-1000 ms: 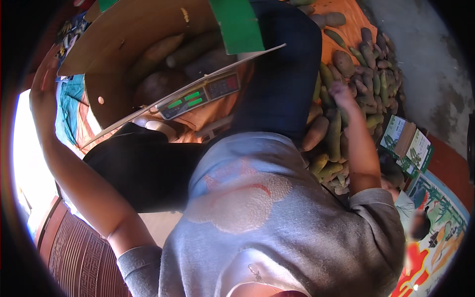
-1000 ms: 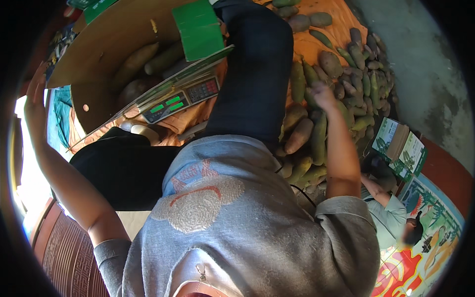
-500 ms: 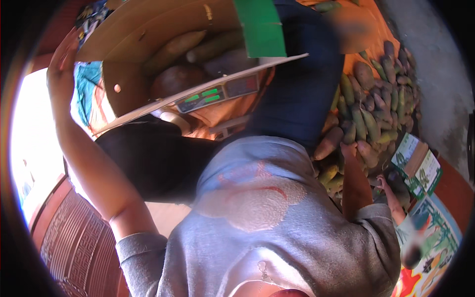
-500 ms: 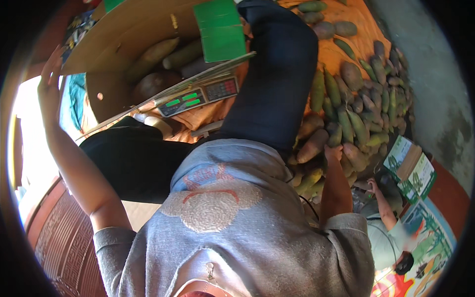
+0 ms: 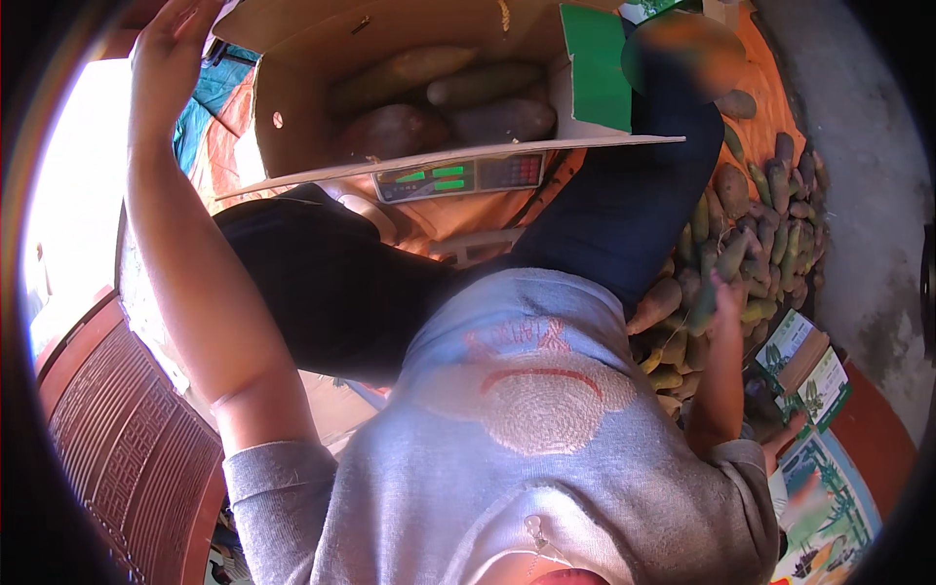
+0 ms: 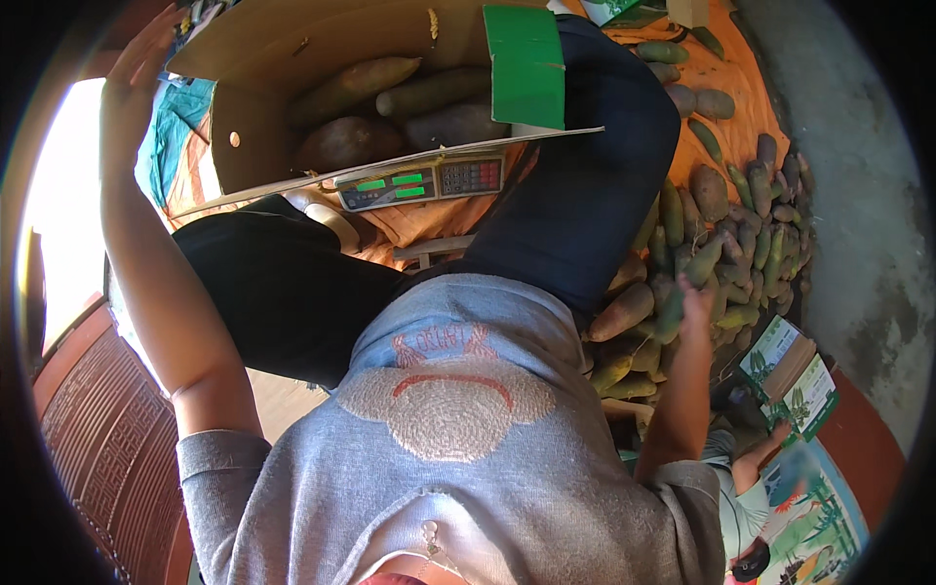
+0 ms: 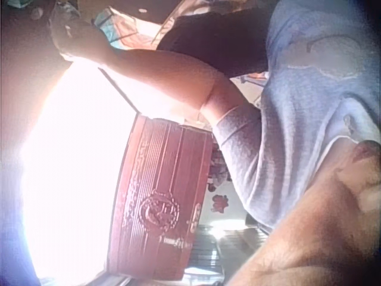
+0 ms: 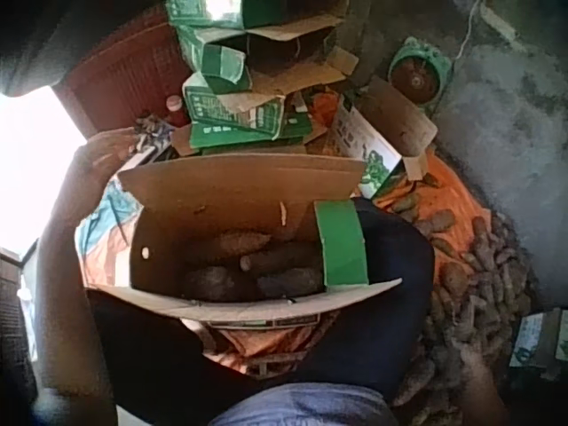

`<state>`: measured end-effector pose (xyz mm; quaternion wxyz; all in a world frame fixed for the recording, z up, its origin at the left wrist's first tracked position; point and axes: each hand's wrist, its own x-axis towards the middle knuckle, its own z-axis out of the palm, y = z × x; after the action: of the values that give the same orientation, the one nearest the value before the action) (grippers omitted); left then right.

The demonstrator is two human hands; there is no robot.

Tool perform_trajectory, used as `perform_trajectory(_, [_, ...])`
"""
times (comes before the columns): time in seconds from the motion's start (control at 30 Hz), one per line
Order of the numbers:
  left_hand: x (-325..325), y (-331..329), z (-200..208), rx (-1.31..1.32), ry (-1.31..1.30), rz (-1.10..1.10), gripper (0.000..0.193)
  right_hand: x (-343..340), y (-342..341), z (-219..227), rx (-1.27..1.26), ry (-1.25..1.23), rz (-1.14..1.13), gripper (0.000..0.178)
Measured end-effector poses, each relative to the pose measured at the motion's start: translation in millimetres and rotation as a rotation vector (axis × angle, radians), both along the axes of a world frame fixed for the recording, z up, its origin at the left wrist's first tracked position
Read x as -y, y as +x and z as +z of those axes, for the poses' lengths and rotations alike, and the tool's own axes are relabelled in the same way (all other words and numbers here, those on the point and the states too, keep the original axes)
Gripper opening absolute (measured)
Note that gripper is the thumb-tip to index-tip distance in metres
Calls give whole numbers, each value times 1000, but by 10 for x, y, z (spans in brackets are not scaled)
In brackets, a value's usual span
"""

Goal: Picking up vegetables from a pile on the floor and placing them into cardboard boxes for packaging.

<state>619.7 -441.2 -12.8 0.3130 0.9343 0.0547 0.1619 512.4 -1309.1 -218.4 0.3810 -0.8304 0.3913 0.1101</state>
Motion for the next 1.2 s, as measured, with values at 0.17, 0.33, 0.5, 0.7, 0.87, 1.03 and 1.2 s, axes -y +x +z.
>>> perform_trajectory(0.17, [374,-125,248,107,62,76,28,-1401,1263,1708,359,221,224,66])
perform_trajectory(0.33, [197,54,190,94,143,-22,21,-2950,1881,3095,566,316,736,55])
perform_trajectory(0.5, [-141,-14,-21,27,75,-25,30,-4670,2055,3227,582,587,1200,50])
perform_trajectory(0.7, [-168,-29,53,-6,104,-5,28,-5863,2082,2286,380,443,1779,75])
perform_trajectory(0.87, [-147,-35,-61,-122,213,-34,27,-6087,2091,1780,-116,138,2005,78])
perform_trajectory(1.03, [-92,-7,-88,-93,118,-87,23,-6126,2055,1531,-402,-291,2142,78])
perform_trajectory(1.2, [-166,30,-132,-80,111,-114,23,-6057,2083,2003,303,160,2052,54])
